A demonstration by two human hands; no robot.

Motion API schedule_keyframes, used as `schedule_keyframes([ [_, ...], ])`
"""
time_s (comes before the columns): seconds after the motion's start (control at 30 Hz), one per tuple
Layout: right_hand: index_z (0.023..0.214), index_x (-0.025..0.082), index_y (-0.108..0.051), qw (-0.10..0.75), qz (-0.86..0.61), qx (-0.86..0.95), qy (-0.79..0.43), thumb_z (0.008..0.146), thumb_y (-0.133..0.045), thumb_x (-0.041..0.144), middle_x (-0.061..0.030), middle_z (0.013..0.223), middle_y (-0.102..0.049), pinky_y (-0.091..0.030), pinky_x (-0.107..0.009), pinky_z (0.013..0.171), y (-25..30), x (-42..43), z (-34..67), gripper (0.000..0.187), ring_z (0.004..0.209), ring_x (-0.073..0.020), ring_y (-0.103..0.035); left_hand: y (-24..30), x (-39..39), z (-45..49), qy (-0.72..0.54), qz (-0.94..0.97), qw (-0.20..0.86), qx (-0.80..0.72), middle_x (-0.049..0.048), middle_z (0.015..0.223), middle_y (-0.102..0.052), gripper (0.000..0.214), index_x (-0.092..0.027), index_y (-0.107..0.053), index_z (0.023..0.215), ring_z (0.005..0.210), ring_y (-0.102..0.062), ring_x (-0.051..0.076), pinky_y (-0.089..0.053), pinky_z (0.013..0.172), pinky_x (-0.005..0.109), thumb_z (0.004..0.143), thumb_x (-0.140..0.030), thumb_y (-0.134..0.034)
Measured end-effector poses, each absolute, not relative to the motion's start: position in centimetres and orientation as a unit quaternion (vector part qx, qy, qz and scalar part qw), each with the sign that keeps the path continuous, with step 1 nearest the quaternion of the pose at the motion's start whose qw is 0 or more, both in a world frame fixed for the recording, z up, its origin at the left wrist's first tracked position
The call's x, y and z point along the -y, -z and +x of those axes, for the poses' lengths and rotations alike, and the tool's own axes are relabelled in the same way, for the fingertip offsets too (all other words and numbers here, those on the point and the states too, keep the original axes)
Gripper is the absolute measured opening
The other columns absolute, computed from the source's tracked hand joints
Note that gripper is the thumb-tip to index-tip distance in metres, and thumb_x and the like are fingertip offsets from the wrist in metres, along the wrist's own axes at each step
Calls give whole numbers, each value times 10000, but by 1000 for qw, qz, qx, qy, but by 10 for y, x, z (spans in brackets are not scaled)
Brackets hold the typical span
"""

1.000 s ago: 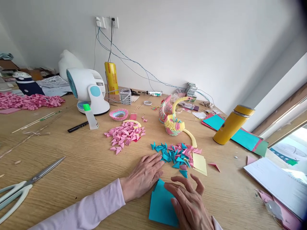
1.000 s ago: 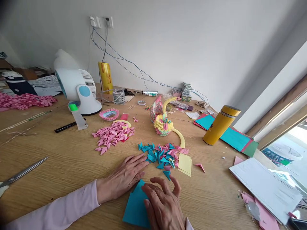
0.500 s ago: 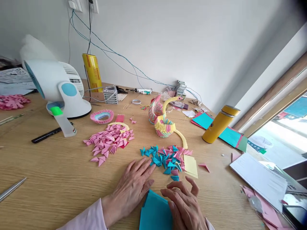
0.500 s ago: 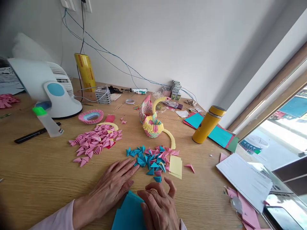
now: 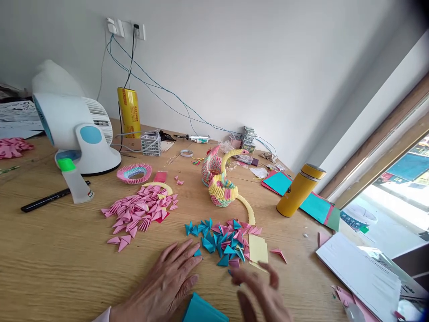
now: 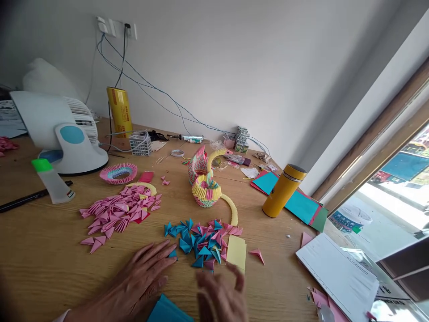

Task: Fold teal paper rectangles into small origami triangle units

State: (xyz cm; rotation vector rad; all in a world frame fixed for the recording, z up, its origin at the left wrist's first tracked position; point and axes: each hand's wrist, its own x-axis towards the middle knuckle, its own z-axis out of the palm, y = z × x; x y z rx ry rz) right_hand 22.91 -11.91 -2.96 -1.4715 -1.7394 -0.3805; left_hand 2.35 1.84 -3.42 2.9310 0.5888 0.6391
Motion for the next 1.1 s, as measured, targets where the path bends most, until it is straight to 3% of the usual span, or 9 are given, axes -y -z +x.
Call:
schedule_keyframes([
  [0.17,1266,209,-462,380,-634,586,331,860,-553,278,-150,1117,-629,-408,-463,879,-49,95,334,422,1042,-297,-596,45,-21,23,-228,958,19,-173,14,1426,-450,394,-274,-448,1335,1291,-420,185,-407,1034,362,945,-304,-392],
  [0.23,1315,167,-421,383,-666,510,387,802,-601,446,-209,1193,-559,-408,-501,842,-77,79,382,611,1074,-349,-551,47,-22,24,-227,959,7,-172,19,1421,-456,385,-263,-470,1317,1283,-430,192,-410,1031,365,941,-320,-411],
  [0.33,1370,143,-353,356,-770,387,362,711,-626,574,-289,1337,-399,-380,-552,801,-104,58,438,834,1216,-439,-403,44,-21,25,-218,960,-3,-175,30,1409,-471,385,-247,-475,1317,1275,-441,194,-427,1015,363,949,-330,-399],
  [0.47,1421,190,-217,321,-861,307,248,661,-605,672,-273,1422,-306,-321,-594,882,-118,41,475,980,1261,-468,-331,39,-18,25,-196,963,-7,-186,19,1407,-474,375,-263,-483,1313,1275,-446,191,-429,1014,370,959,-335,-386],
  [0.67,1424,168,-153,292,-895,299,157,713,-534,700,-214,1240,-544,-295,-558,914,-121,30,483,967,1147,-431,-479,43,-20,25,-199,962,0,-184,14,1426,-449,395,-284,-453,1342,1291,-427,190,-393,1044,367,956,-345,-400],
  [1.1,1356,93,-274,338,-892,264,143,742,-484,709,-270,1198,-534,-364,-419,738,-120,18,481,894,1083,-403,-498,37,-18,24,-145,970,27,-194,27,1458,-402,412,-260,-430,1362,1335,-367,206,-342,1081,417,972,-360,-340],
])
